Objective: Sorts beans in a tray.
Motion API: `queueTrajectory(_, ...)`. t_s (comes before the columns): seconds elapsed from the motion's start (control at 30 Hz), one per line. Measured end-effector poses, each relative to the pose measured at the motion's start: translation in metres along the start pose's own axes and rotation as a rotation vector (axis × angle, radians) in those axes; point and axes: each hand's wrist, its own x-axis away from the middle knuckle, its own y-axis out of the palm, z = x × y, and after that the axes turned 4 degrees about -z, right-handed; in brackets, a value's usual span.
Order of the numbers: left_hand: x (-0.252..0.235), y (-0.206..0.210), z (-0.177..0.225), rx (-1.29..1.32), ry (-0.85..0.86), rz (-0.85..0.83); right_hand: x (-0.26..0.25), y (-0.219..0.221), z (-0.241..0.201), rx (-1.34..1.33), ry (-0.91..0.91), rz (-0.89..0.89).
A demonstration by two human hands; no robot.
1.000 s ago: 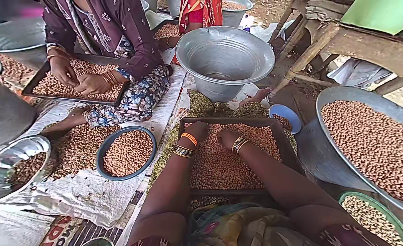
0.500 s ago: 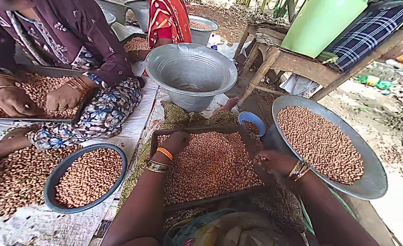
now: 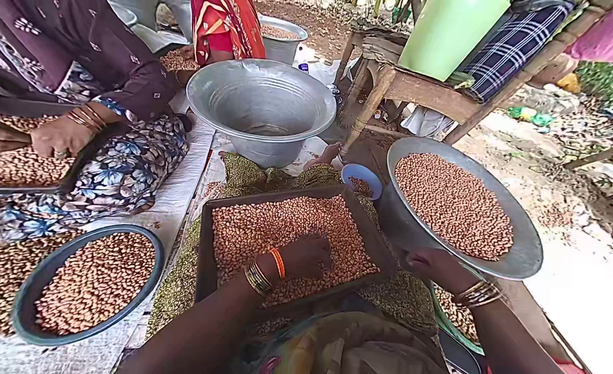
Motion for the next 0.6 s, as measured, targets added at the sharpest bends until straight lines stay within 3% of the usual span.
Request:
queueTrajectory(0.07, -0.002, 0.000, 0.002, -0.071, -0.083, -0.079, -0.021, 0.010, -0.032, -0.042, -0.279, 0.055)
queueTrajectory(0.13, 0.004, -0.011, 0.002, -0.127, -0.229, -0.143, -0.047, 0.019, -0.056, 0.118, -0.386, -0.052)
queueTrajectory(0.23, 0.023, -0.026, -0.011, -0.176, -0.466, -0.178, -0.077, 0.035, -0.080, 0.375, -0.299, -0.208)
queueTrajectory(0.4, 0.062, -0.052, -0.027, -0.174, -0.849, -0.116, -0.084, 0.042, -0.092, 0.384, -0.224, -0.239)
queueTrajectory(0.5, 0.070, -0.062, -0.035, -0.157, -0.963, 0.030, -0.081, 0.037, -0.090, 0.197, -0.236, -0.161)
queueTrajectory(0.6, 0.065, -0.059, -0.044, -0.114, -0.910, 0.206, -0.077, 0.031, -0.096, -0.286, -0.207, -0.048)
